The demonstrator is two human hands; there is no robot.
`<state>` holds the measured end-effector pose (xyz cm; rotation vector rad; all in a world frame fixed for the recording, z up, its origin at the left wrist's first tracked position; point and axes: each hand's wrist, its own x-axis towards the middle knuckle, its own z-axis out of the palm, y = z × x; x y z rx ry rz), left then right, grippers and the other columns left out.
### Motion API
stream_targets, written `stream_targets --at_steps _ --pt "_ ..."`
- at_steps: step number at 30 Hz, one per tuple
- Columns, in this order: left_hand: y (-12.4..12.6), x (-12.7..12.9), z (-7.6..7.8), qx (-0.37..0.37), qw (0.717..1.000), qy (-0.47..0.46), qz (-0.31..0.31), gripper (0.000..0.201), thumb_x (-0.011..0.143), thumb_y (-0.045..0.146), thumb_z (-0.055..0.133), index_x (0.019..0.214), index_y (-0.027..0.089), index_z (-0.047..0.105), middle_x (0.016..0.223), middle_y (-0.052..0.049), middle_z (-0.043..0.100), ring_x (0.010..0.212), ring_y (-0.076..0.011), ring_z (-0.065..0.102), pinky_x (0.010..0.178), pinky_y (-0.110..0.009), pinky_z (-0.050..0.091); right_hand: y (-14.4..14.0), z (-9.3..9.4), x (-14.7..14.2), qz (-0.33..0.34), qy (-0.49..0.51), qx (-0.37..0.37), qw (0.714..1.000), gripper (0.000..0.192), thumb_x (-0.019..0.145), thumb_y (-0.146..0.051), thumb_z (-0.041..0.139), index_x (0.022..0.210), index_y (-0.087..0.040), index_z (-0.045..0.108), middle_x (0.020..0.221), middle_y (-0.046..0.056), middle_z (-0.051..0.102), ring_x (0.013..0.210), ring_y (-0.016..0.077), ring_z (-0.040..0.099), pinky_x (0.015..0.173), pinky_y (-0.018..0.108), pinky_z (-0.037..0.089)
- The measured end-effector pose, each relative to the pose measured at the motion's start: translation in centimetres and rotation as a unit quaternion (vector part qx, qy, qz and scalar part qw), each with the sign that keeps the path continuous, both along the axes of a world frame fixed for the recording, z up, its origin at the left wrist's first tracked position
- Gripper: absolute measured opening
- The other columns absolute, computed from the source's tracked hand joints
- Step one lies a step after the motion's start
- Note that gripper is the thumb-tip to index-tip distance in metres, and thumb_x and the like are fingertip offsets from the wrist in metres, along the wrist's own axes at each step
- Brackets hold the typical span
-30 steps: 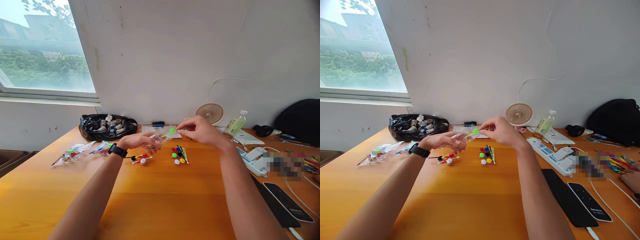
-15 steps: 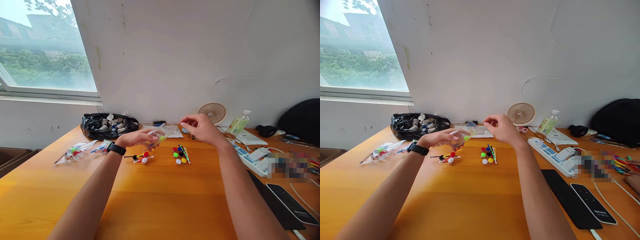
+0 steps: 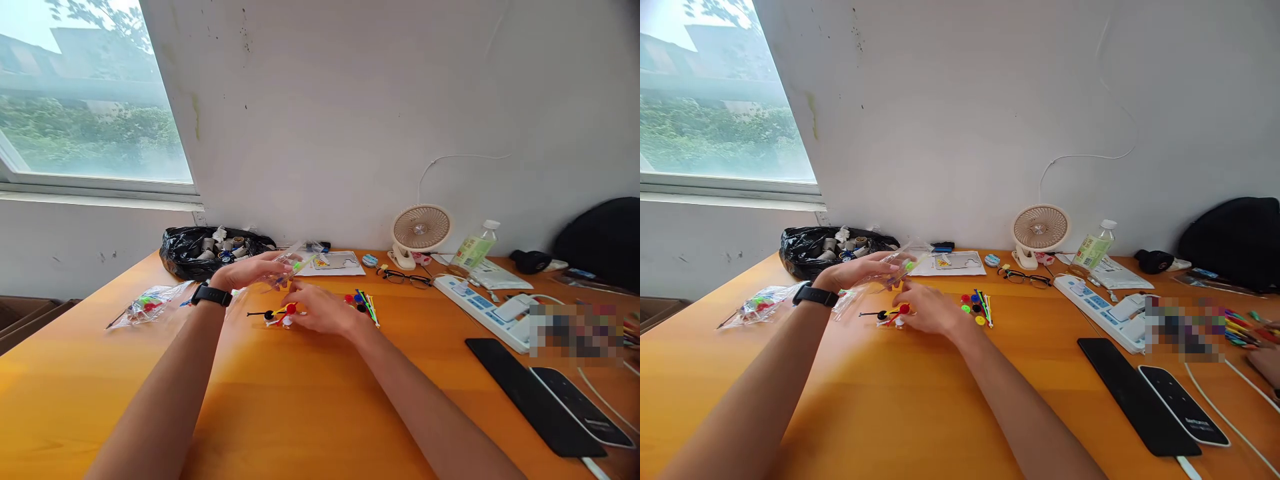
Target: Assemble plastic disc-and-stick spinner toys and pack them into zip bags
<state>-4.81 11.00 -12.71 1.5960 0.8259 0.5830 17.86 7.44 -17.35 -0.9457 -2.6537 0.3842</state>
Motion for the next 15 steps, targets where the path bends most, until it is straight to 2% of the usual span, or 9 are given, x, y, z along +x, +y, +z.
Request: stream_targets --at_steps 4,7,11,13,15 --pt "0.0 -0.1 -0.1 -0.001 1.000 -0.016 -0.006 0.059 0.091 0.043 0.071 0.143 0.019 0.060 0.109 -0.011 0.065 0.100 -0.0242 0.061 0.081 -0.033 0.049 -0.8 -0.9 -1.3 0.035 -0.063 0.066 0.995 0.015 0.098 -0.014 0.063 0.097 -0.019 0.077 0.118 0.008 0.067 0.094 0.0201 0.067 0.074 0.028 0.043" --pt "0.1 -0.2 -0.2 -0.005 1.000 -0.027 -0.001 0.059 0.090 0.044 0.072 0.142 0.019 0.061 0.108 -0.010 0.066 0.099 -0.0231 0.060 0.081 -0.033 0.049 -0.7 -0.5 -1.1 0.032 -0.043 0.061 0.997 0.014 0.098 -0.015 0.064 0.091 -0.018 0.076 0.110 0.007 0.069 0.090 0.0186 0.065 0.072 0.028 0.042" --pt "0.1 -0.5 -0.3 -0.007 0.999 -0.051 0.001 0.056 0.090 0.041 0.072 0.140 0.018 0.062 0.104 -0.010 0.065 0.091 -0.0209 0.060 0.079 -0.033 0.050 -0.1 1.6 0.3 0.002 0.095 -0.027 0.995 0.011 0.094 -0.022 0.070 0.085 -0.018 0.076 0.094 0.004 0.071 0.080 0.0160 0.063 0.070 0.027 0.044" --pt "0.2 -0.6 -0.4 -0.010 0.998 -0.060 -0.004 0.055 0.091 0.040 0.071 0.140 0.018 0.062 0.102 -0.009 0.064 0.092 -0.0213 0.060 0.077 -0.032 0.050 0.2 3.1 1.5 -0.010 0.154 -0.091 0.984 0.013 0.091 -0.026 0.073 0.081 -0.018 0.074 0.078 0.001 0.069 0.071 0.0151 0.062 0.065 0.027 0.045" --pt "0.2 -0.6 -0.4 -0.015 0.998 -0.059 -0.011 0.055 0.092 0.041 0.070 0.141 0.019 0.061 0.103 -0.010 0.065 0.093 -0.0221 0.061 0.076 -0.032 0.049 0.4 4.9 2.9 -0.016 0.224 -0.153 0.962 0.015 0.088 -0.033 0.076 0.084 -0.018 0.074 0.077 0.001 0.071 0.072 0.0159 0.065 0.065 0.027 0.049"
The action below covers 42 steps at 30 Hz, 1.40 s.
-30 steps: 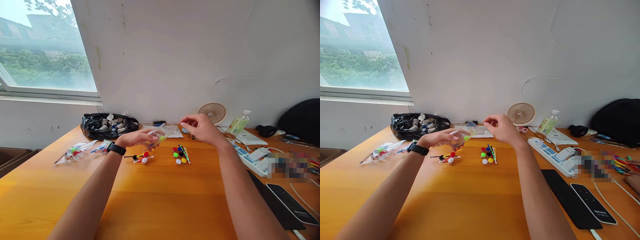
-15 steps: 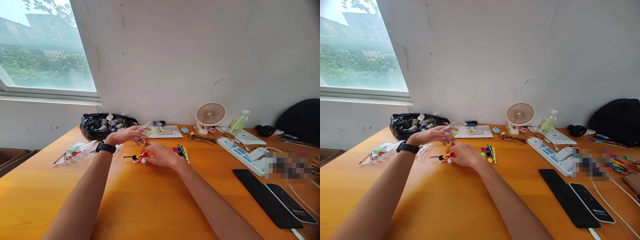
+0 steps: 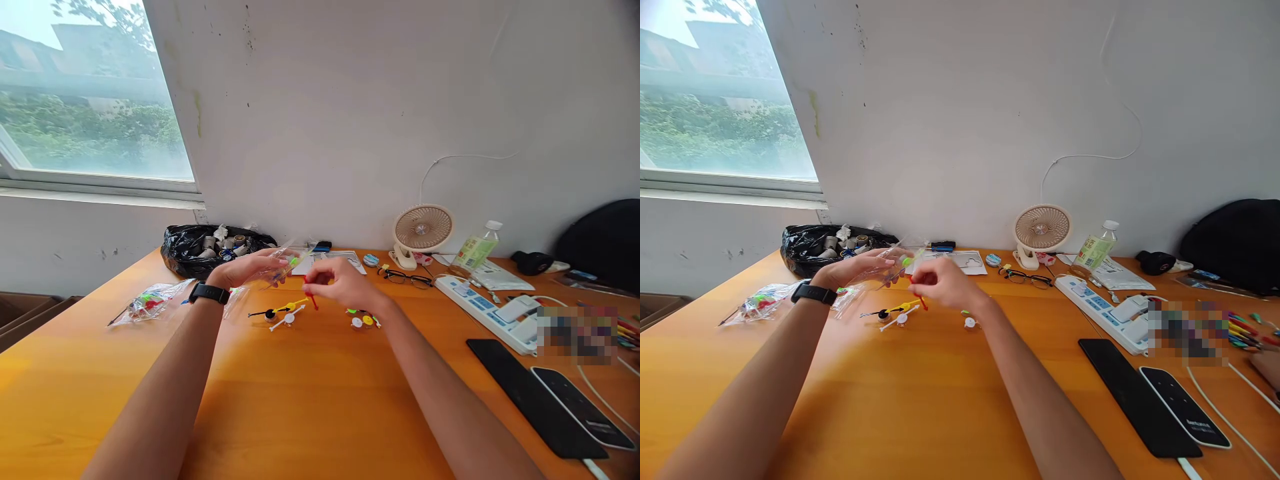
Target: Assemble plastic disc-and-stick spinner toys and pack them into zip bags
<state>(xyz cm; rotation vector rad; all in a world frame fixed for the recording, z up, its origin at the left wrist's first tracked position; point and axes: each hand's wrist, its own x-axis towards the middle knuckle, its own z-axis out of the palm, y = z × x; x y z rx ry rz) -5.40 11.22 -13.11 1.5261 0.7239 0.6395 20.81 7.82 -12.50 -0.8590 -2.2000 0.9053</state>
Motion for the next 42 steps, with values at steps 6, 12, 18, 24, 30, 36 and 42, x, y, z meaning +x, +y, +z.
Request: stream_targets --at_steps 6,12,18,24,30,36,42 --pt "0.3 0.7 -0.3 -0.016 0.999 -0.008 -0.046 0.057 0.094 0.039 0.067 0.146 0.019 0.057 0.106 -0.011 0.065 0.090 -0.0220 0.061 0.074 -0.031 0.048 0.6 4.3 4.9 -0.137 0.241 0.026 0.960 0.038 0.079 -0.046 0.085 0.104 -0.020 0.073 0.083 0.003 0.075 0.076 0.0190 0.074 0.075 0.033 0.061" --pt "0.2 2.3 -0.6 -0.006 0.995 -0.017 -0.101 0.057 0.094 0.041 0.066 0.147 0.021 0.057 0.107 -0.010 0.066 0.085 -0.0190 0.060 0.076 -0.031 0.047 1.4 4.8 7.3 -0.237 0.298 0.091 0.920 0.031 0.083 -0.045 0.082 0.100 -0.022 0.069 0.092 0.004 0.079 0.082 0.0198 0.076 0.083 0.036 0.062" --pt "0.1 3.2 -0.6 -0.021 0.992 -0.033 -0.117 0.060 0.092 0.042 0.068 0.147 0.020 0.056 0.108 -0.012 0.067 0.088 -0.0218 0.063 0.077 -0.032 0.049 1.4 4.2 6.1 -0.192 0.225 0.079 0.952 0.031 0.081 -0.046 0.083 0.096 -0.020 0.075 0.097 0.007 0.079 0.096 0.0230 0.076 0.090 0.036 0.059" --pt "-0.6 4.0 -0.2 -0.023 0.990 -0.073 -0.116 0.057 0.089 0.041 0.070 0.140 0.018 0.060 0.107 -0.013 0.068 0.084 -0.0218 0.063 0.075 -0.034 0.047 0.5 3.7 3.4 -0.106 0.194 0.021 0.975 0.028 0.088 -0.048 0.077 0.098 -0.022 0.078 0.103 0.007 0.081 0.106 0.0240 0.074 0.100 0.039 0.054" --pt "-0.7 3.6 0.2 -0.010 0.990 -0.072 -0.122 0.064 0.091 0.041 0.067 0.149 0.017 0.054 0.102 -0.011 0.065 0.082 -0.0202 0.060 0.066 -0.030 0.042 0.7 3.5 3.1 -0.186 0.207 0.089 0.956 0.028 0.097 -0.046 0.063 0.096 -0.023 0.080 0.110 0.005 0.080 0.113 0.0222 0.068 0.100 0.034 0.049" --pt "-0.3 2.2 0.3 0.003 0.994 -0.064 -0.088 0.061 0.092 0.042 0.065 0.148 0.018 0.056 0.100 -0.010 0.064 0.080 -0.0193 0.055 0.068 -0.031 0.042 2.6 1.6 4.2 -0.189 0.057 0.062 0.978 0.030 0.095 -0.042 0.061 0.085 -0.017 0.075 0.081 0.004 0.074 0.076 0.0171 0.064 0.070 0.028 0.046" --pt "0.0 0.9 0.1 0.007 0.995 -0.077 -0.066 0.059 0.094 0.042 0.063 0.148 0.020 0.055 0.101 -0.010 0.062 0.088 -0.0217 0.056 0.074 -0.032 0.044 1.1 -2.3 0.1 -0.010 -0.160 0.047 0.986 0.015 0.086 -0.016 0.066 0.093 -0.017 0.080 0.088 0.003 0.074 0.077 0.0154 0.062 0.067 0.025 0.042"
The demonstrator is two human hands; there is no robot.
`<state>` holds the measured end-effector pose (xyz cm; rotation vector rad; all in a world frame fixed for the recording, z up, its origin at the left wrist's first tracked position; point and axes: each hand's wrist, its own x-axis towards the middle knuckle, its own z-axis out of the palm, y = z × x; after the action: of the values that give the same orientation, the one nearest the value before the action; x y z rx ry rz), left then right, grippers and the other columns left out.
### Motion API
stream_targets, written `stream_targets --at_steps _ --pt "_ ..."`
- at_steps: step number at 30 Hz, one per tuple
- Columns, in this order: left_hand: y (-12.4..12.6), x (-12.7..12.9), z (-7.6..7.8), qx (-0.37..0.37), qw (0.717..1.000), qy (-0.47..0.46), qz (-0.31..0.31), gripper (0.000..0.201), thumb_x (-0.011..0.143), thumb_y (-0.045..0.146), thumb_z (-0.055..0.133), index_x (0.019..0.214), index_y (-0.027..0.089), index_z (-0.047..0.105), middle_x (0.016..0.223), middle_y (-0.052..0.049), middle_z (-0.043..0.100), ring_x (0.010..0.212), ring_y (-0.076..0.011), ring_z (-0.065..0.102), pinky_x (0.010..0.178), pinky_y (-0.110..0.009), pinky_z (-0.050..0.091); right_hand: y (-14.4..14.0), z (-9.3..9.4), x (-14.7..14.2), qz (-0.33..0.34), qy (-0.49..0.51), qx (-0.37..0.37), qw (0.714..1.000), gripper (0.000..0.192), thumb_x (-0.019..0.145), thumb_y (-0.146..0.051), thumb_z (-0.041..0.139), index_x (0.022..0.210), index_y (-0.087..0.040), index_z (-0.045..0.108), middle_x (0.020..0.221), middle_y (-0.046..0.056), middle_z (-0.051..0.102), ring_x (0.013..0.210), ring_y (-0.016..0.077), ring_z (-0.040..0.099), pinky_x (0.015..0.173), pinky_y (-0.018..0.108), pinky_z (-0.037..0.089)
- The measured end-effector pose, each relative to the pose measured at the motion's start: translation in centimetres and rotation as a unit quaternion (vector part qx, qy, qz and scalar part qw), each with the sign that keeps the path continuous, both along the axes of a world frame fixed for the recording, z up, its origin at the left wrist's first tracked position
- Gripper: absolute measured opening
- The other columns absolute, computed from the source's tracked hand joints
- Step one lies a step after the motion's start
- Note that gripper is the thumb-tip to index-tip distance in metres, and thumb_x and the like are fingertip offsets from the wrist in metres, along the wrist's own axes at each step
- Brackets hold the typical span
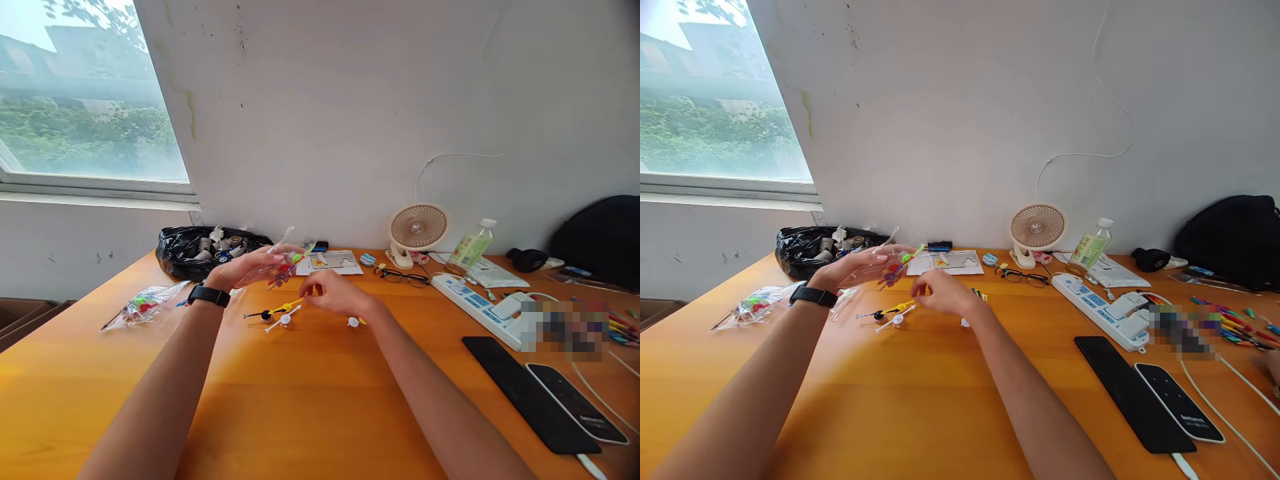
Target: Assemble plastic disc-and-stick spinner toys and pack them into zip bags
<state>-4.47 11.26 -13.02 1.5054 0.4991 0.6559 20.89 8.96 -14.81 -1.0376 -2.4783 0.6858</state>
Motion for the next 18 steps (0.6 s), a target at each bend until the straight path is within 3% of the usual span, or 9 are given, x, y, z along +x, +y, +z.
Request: stream_targets --at_steps 5,10,14,18 --pt "0.3 -0.4 -0.1 0.003 1.000 0.019 0.005 0.057 0.096 0.041 0.063 0.149 0.021 0.055 0.105 -0.010 0.062 0.089 -0.0214 0.054 0.074 -0.032 0.044 -2.5 -3.1 -4.6 0.094 -0.075 0.066 0.991 0.021 0.094 -0.020 0.066 0.111 -0.024 0.080 0.109 0.006 0.071 0.095 0.0197 0.065 0.077 0.028 0.045" --pt "0.2 -0.3 0.1 0.012 1.000 0.025 0.002 0.059 0.094 0.041 0.066 0.148 0.020 0.057 0.100 -0.010 0.062 0.088 -0.0216 0.054 0.073 -0.033 0.044 -3.2 -3.5 -5.6 0.127 -0.149 0.136 0.971 0.014 0.098 -0.016 0.063 0.095 -0.020 0.076 0.107 0.008 0.069 0.101 0.0231 0.064 0.080 0.031 0.047" --pt "0.3 -0.3 0.0 0.010 1.000 0.025 0.009 0.059 0.093 0.043 0.067 0.147 0.022 0.058 0.104 -0.010 0.063 0.081 -0.0190 0.053 0.072 -0.033 0.044 -3.0 -2.7 -4.7 0.122 -0.112 0.096 0.982 0.013 0.099 -0.013 0.056 0.096 -0.018 0.068 0.109 0.008 0.069 0.100 0.0232 0.064 0.084 0.035 0.047" --pt "0.3 -0.4 -0.2 0.017 0.999 0.031 0.010 0.057 0.094 0.044 0.064 0.147 0.022 0.058 0.106 -0.010 0.064 0.079 -0.0181 0.053 0.069 -0.031 0.043 -2.9 -1.8 -4.0 0.089 -0.050 0.008 0.995 0.009 0.101 -0.020 0.052 0.095 -0.019 0.060 0.099 0.005 0.068 0.086 0.0195 0.061 0.071 0.031 0.045"
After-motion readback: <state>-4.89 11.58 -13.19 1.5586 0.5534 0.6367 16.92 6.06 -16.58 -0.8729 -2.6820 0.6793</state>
